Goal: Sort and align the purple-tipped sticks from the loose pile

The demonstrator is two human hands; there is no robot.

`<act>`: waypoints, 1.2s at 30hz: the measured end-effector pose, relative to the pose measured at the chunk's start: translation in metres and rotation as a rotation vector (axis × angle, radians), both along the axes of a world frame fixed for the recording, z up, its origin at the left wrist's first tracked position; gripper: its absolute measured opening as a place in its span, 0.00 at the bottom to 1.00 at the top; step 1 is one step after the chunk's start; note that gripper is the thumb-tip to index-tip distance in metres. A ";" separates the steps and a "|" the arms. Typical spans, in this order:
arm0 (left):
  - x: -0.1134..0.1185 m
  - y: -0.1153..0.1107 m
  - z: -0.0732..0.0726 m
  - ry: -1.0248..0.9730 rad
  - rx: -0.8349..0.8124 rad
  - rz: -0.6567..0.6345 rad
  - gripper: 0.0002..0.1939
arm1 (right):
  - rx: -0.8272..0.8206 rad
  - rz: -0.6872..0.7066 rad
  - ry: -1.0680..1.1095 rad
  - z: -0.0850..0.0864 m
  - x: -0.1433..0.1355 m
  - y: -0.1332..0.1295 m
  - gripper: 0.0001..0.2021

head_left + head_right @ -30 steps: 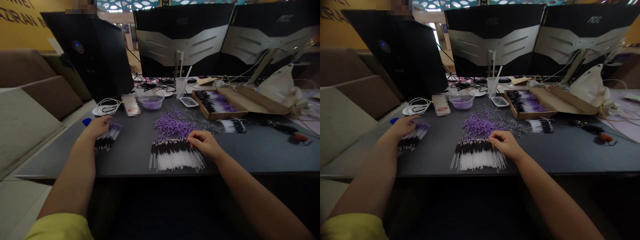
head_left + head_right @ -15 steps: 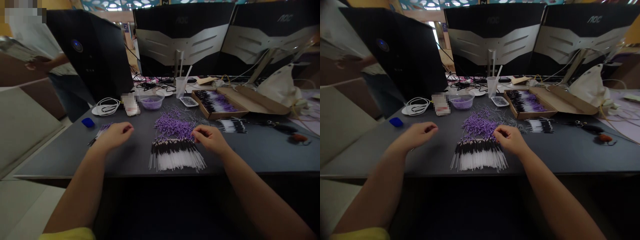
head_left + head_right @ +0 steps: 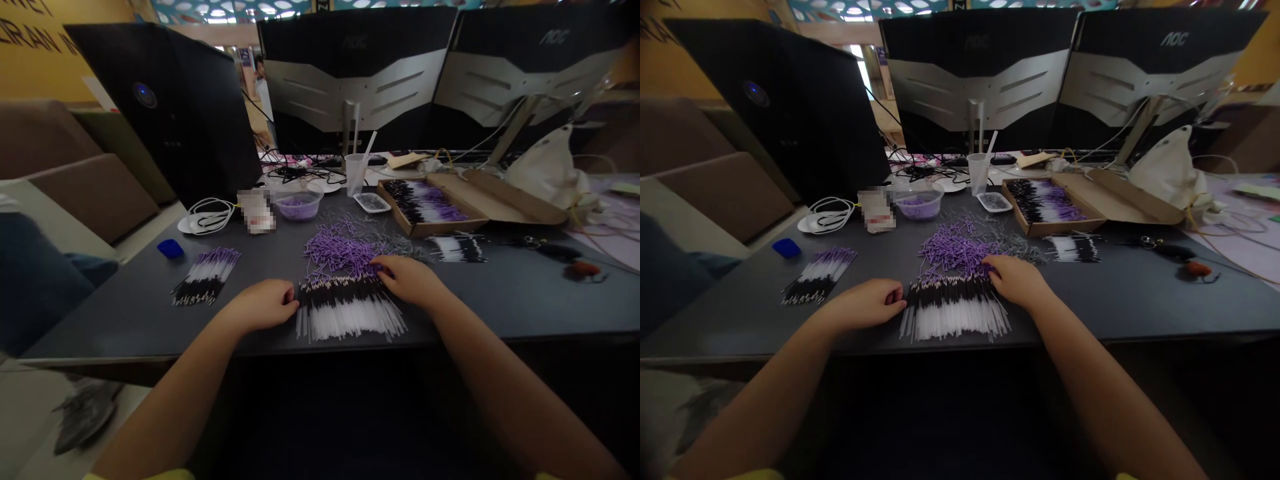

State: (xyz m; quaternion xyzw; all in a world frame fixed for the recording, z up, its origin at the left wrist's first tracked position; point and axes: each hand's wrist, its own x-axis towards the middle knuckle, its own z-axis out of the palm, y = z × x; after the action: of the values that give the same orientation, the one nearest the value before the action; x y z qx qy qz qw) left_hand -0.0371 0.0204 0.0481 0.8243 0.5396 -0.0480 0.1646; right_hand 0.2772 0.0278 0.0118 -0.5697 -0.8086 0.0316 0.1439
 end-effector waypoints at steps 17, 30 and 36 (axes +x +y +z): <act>0.006 -0.004 -0.004 0.063 0.089 0.026 0.16 | 0.185 -0.068 0.047 -0.003 0.002 0.000 0.10; 0.018 -0.008 -0.006 0.129 0.099 0.165 0.11 | 0.228 0.018 0.388 -0.010 -0.003 0.004 0.08; 0.017 -0.011 -0.004 0.163 0.136 0.192 0.12 | 0.231 0.033 0.408 -0.011 -0.003 0.001 0.07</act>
State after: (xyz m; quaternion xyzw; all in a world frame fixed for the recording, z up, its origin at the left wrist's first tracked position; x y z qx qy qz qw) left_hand -0.0199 0.0092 0.0441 0.7715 0.6296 -0.0621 0.0678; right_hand 0.2742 0.0287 0.0012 -0.5181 -0.7701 0.0555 0.3679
